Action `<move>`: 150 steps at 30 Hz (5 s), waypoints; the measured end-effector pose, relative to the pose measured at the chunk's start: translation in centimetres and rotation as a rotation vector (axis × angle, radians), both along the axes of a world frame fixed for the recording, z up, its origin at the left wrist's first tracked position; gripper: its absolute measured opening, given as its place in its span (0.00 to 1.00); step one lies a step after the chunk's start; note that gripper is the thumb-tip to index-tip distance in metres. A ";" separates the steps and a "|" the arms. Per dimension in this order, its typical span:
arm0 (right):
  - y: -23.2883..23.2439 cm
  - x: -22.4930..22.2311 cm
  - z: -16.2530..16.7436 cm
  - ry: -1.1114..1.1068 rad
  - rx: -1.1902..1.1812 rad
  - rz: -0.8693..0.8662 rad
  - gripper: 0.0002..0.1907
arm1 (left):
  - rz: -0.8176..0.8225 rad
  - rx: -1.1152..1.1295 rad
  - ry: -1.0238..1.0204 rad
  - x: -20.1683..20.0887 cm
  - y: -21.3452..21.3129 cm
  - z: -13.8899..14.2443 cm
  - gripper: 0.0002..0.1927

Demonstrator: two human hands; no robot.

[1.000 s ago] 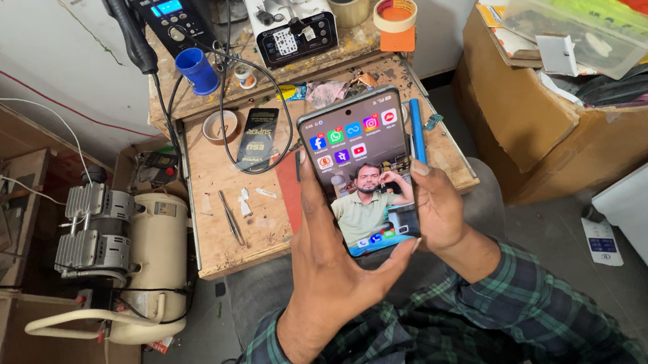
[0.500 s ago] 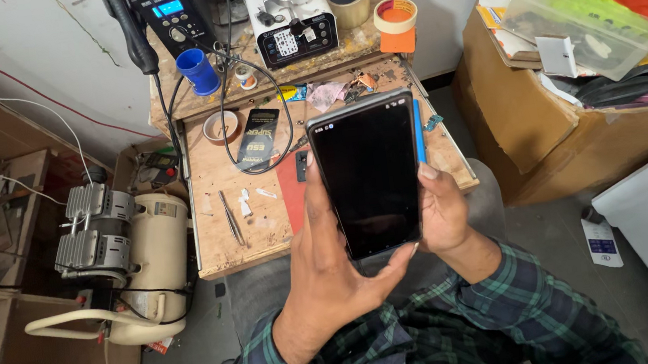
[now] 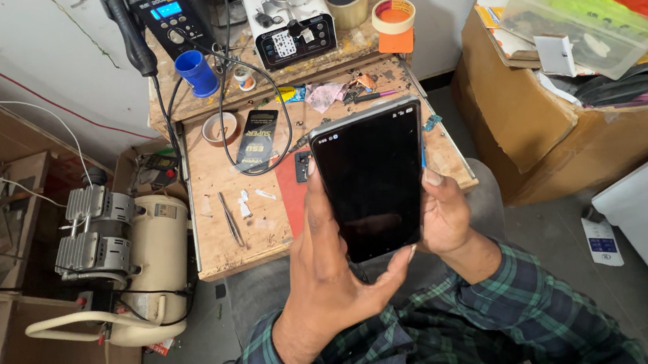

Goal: The person navigates smartphone settings and tests the camera, then disassembles the phone to access internal components. They use a blue pen-like tool to clean or adjust parts inside the chassis, reassemble the back cover, and test the camera again.

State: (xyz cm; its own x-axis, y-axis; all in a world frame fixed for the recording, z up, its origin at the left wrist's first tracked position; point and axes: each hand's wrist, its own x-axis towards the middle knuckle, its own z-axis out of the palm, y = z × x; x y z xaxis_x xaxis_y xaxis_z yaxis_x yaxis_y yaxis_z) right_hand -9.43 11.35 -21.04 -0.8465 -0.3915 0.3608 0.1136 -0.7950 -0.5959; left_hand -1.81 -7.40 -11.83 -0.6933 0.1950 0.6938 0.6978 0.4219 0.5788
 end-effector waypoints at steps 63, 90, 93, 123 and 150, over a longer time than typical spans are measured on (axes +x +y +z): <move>-0.2 -0.5 -4.2 0.057 -0.056 0.011 0.31 | 0.034 -0.016 0.088 -0.1 -0.9 -2.8 0.56; -1.3 0.0 -6.0 0.015 -0.064 0.006 0.33 | -0.013 0.040 0.050 0.2 -1.7 -4.7 0.50; -1.4 0.0 -6.3 0.013 -0.069 0.002 0.33 | -0.006 0.037 0.055 0.3 -1.8 -4.7 0.50; -1.9 0.6 -7.4 0.047 -0.018 0.002 0.32 | 0.003 0.101 0.036 0.5 -2.6 -6.7 0.45; -9.0 2.0 -23.8 0.096 0.034 -0.035 0.35 | 0.444 -0.233 0.427 2.5 -9.8 -23.0 0.19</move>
